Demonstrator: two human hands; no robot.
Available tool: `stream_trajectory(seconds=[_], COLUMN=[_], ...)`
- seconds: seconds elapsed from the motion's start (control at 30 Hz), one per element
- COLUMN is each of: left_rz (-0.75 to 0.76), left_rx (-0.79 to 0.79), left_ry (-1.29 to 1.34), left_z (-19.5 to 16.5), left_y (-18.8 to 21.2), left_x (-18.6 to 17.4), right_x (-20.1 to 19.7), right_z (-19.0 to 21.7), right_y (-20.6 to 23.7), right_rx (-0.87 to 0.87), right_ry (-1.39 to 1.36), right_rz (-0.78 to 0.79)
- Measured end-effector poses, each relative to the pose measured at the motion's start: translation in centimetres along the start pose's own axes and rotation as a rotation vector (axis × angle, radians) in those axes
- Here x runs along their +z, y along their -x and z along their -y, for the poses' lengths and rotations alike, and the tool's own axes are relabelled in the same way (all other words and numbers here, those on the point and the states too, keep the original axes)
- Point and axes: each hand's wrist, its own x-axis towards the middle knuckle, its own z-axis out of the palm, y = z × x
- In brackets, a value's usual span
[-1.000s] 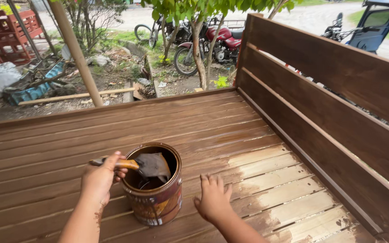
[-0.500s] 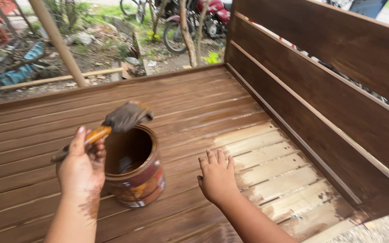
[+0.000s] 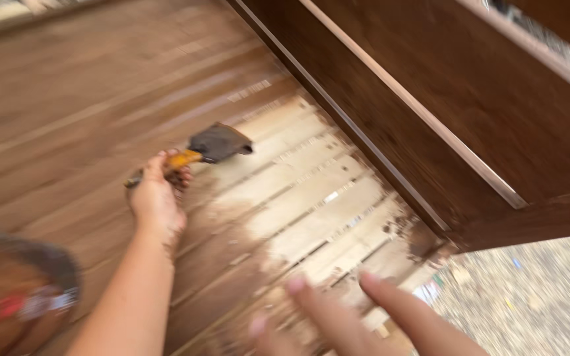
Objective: The person applies brown wood stain to the slatted wooden floor of a cargo bed using a wide brush, dipping the brush into a stain can and brushing the liquid across bare planks while steadying the surface with the other hand. They work along the planks toward the corner, recoating lighter untreated areas as they go.
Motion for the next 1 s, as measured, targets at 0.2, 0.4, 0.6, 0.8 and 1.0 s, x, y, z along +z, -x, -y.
stream_trajectory(seconds=[0.2,0.4,0.6,0.8,1.0], left_rz=[0.014,0.172,0.246,0.298,0.045], left_rx=[0.116,0.171,0.501,0.671,0.408], left_ry=[-0.018,-0.241,-0.605,-0.882,-0.867], left_z=[6.9,8.7,12.2,10.3,0.6], left_y=[-5.0,-5.5,-7.7,-7.1,-2.9], left_x=[1.8,7.6,13.6,12.1,-3.6], right_x=[-0.3,-2.1,-2.1,4.8,8.0], right_z=[-2.3,-5.9,-7.3,-9.1,-10.2], right_y=[-4.3,-6.9,-16.2,-24.3,-25.8], right_rx=[0.123,0.143,-0.010,0.141,0.060], right_ry=[-0.063,-0.084,0.245,-0.153,0.010], right_rz=[0.151,0.197,0.189,-0.337,-0.493])
